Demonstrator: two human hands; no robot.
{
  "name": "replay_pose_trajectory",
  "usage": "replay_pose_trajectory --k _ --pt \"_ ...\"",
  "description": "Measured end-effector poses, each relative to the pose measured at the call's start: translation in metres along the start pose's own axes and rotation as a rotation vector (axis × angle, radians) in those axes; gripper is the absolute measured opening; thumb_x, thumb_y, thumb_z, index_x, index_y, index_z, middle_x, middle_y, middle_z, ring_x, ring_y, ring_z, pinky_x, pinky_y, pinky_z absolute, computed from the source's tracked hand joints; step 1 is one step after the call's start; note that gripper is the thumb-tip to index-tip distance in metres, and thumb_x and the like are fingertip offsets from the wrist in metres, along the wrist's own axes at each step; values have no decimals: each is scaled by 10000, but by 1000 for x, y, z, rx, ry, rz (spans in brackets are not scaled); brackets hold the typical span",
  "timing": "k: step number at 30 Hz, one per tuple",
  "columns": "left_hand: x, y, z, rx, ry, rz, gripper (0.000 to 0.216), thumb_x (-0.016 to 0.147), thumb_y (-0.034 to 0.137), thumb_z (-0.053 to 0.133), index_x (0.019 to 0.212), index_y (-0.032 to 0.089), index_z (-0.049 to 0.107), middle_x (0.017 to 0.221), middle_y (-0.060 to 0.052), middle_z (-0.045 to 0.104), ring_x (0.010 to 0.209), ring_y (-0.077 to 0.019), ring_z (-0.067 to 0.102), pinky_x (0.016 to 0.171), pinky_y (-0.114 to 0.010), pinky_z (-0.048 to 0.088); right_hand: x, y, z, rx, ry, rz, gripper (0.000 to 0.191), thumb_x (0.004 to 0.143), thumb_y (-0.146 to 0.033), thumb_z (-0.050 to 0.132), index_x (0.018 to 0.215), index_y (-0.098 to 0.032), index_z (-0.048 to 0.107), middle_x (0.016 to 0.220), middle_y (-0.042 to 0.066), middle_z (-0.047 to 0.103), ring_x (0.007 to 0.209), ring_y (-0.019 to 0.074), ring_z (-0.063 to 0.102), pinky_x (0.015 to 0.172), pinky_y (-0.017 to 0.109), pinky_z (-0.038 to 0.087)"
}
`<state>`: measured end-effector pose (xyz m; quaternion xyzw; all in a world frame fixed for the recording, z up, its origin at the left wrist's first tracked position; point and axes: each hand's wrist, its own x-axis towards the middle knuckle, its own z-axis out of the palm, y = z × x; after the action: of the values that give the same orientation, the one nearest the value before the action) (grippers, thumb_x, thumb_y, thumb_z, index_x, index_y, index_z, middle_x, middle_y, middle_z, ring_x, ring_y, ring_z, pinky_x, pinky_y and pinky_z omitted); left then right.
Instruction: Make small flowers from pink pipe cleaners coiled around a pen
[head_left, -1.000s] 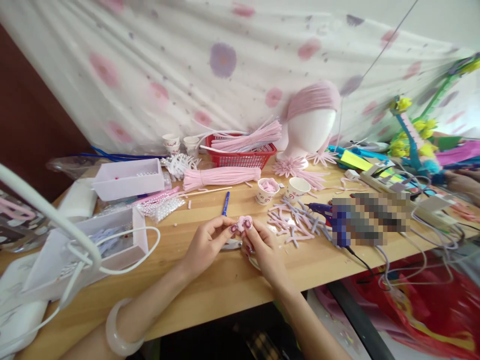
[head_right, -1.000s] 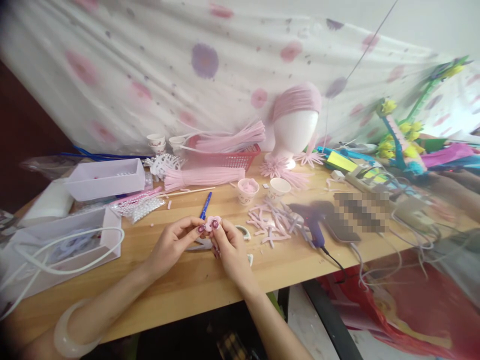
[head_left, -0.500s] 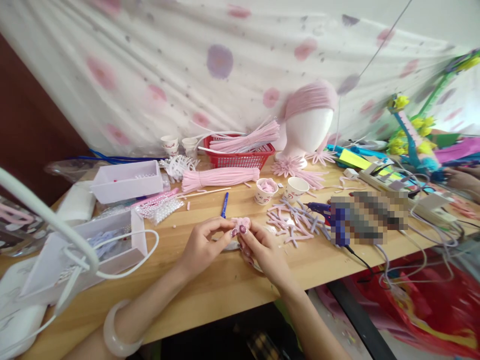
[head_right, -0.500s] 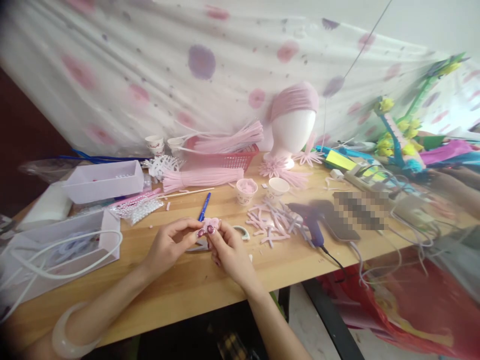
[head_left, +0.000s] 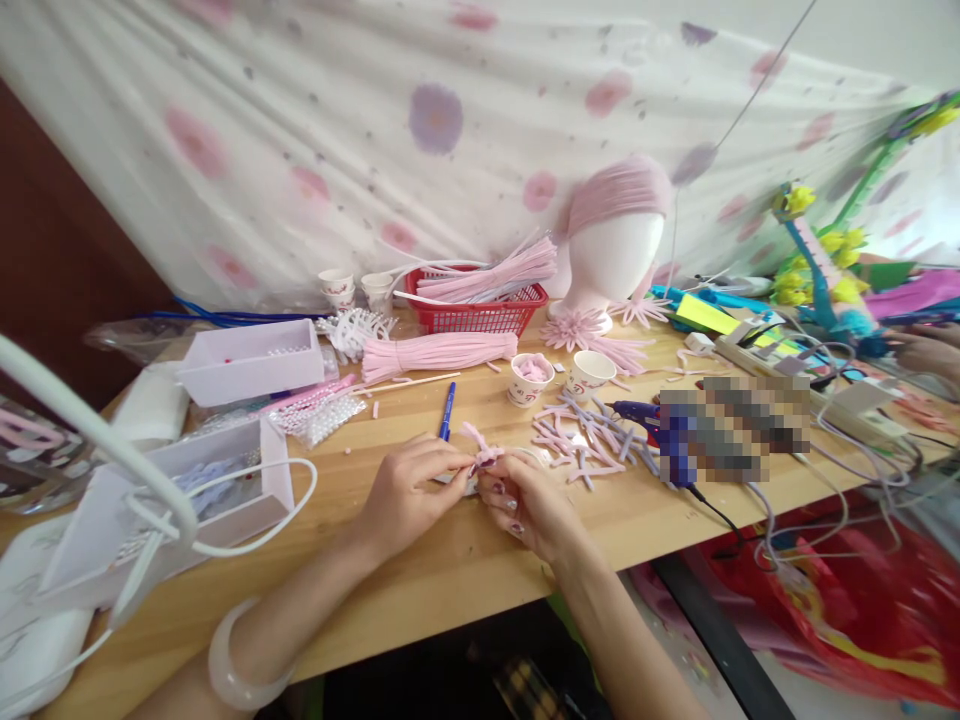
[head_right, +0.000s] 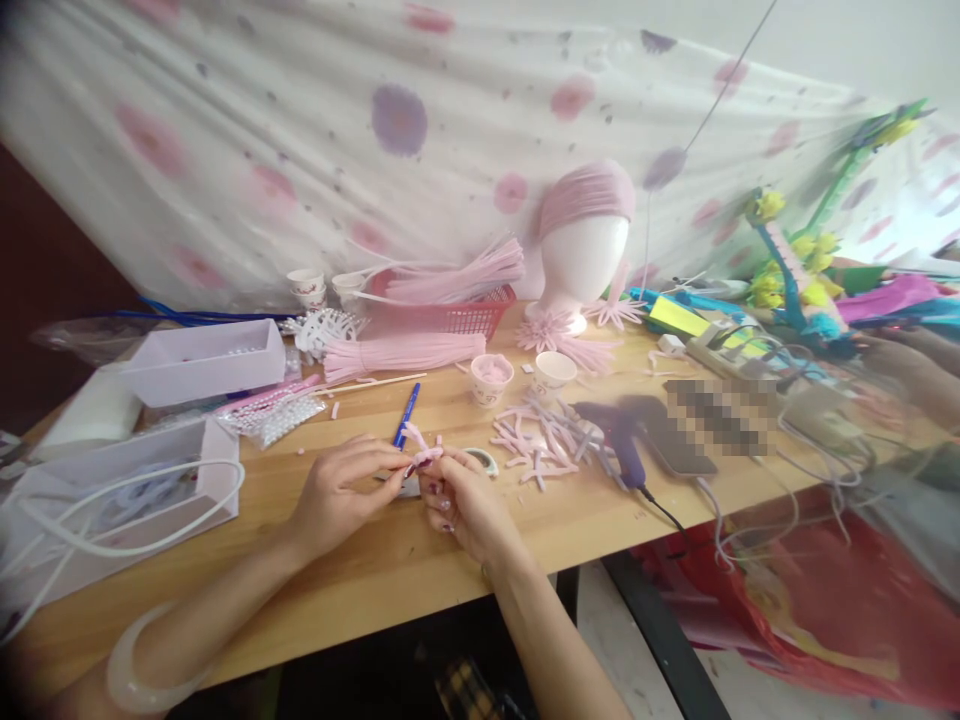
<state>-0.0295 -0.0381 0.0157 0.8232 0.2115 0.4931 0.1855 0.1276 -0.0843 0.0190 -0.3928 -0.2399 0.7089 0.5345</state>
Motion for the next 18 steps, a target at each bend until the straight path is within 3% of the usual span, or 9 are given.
replay_pose_trajectory --k 3,8,14,18 --pt "0 -1 -1 27 16 6 115 808 50 640 822 131 720 772 -68 750 702 -159 667 682 -272 513 0 2 1 -62 -9 30 117 651 -214 637 716 -188 542 558 -66 510 379 41 334 292 143 196" --pt "1 0 -2 107 30 38 111 802 51 636 815 150 685 751 -45 729 714 -170 620 684 -299 494 0 5 2 -146 5 -89 165 680 -299 673 741 -179 579 609 -46 550 387 50 371 278 154 240" --pt "-3 -2 4 133 -5 110 155 794 20 618 846 161 656 771 -44 709 762 -177 605 727 -314 513 0 8 6 -182 107 -123 116 640 -220 621 634 -190 509 467 -103 415 338 19 195 297 152 134" --pt "-4 0 5 160 -25 149 147 805 31 599 825 169 644 747 -43 693 756 -181 605 752 -330 519 0 9 3 -184 105 -121 107 632 -189 592 610 -189 486 448 -111 360 350 18 159 318 158 86"
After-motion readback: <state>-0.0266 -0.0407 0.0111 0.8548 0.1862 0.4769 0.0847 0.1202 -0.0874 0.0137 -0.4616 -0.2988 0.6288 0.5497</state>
